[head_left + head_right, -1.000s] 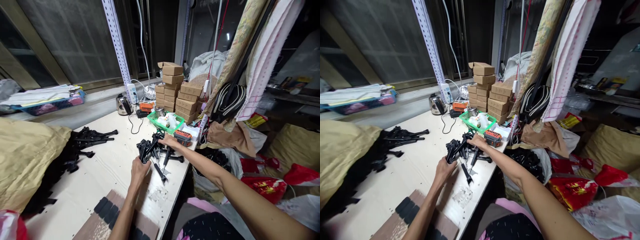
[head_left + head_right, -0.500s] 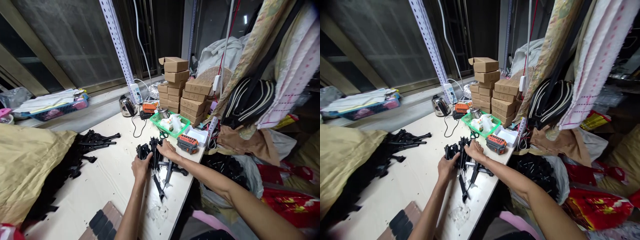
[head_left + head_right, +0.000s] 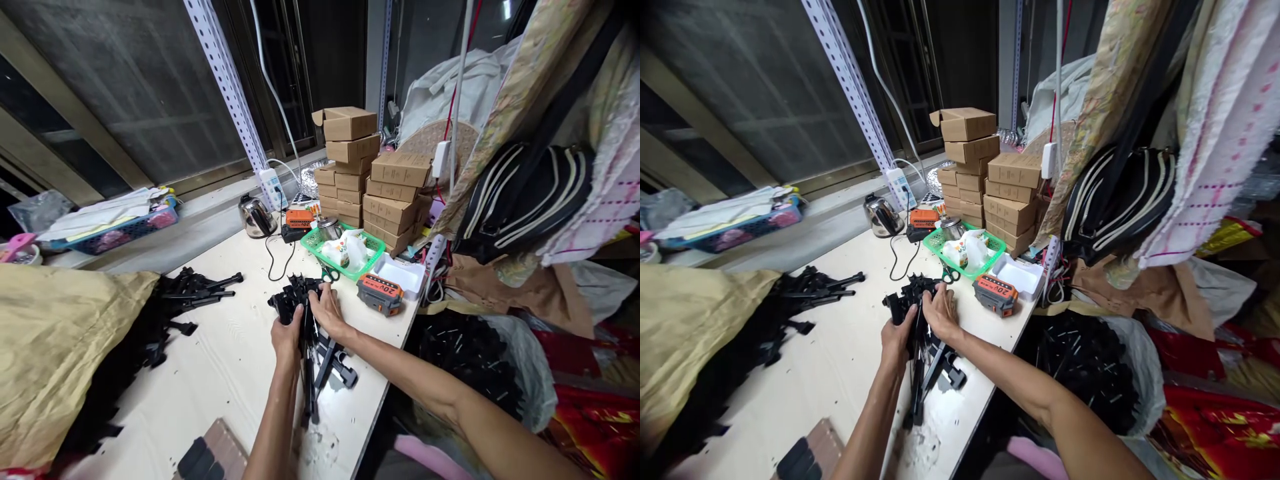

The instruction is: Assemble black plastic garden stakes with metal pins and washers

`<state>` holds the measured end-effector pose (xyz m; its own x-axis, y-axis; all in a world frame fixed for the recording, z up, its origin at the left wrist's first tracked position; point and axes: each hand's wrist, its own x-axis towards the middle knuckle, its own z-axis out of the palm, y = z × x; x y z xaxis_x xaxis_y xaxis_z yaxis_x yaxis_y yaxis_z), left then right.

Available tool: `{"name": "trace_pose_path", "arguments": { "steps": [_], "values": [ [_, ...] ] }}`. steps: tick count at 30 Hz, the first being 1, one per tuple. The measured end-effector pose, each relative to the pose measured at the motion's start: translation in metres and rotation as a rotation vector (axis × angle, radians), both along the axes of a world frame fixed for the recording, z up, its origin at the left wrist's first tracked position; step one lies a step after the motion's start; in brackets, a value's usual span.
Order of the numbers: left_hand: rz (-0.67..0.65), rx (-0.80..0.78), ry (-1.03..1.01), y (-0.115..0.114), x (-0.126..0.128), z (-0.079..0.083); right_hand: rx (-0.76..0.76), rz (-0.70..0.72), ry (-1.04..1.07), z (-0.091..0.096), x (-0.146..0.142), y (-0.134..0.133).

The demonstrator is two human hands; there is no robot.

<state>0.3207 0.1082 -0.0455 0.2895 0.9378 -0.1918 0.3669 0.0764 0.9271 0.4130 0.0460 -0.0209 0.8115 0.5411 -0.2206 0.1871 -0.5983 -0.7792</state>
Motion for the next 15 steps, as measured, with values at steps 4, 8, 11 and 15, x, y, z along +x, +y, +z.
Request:
{"name": "trace_pose_path", "arguments": {
  "steps": [4,8,11,15],
  "values": [
    [0.000,-0.039,-0.162,-0.011,0.006,0.003,0.046,0.024,0.071,0.001,0.000,0.004],
    [0.043,-0.202,-0.444,-0.024,0.016,0.009,0.132,0.022,0.120,0.006,-0.005,0.005],
    [0.130,-0.239,-0.512,-0.031,0.021,0.013,0.167,0.029,0.126,0.011,-0.010,0.004],
    [0.151,-0.228,-0.489,-0.033,0.020,0.014,0.205,0.031,0.113,0.020,-0.018,0.002]
  ]
}}
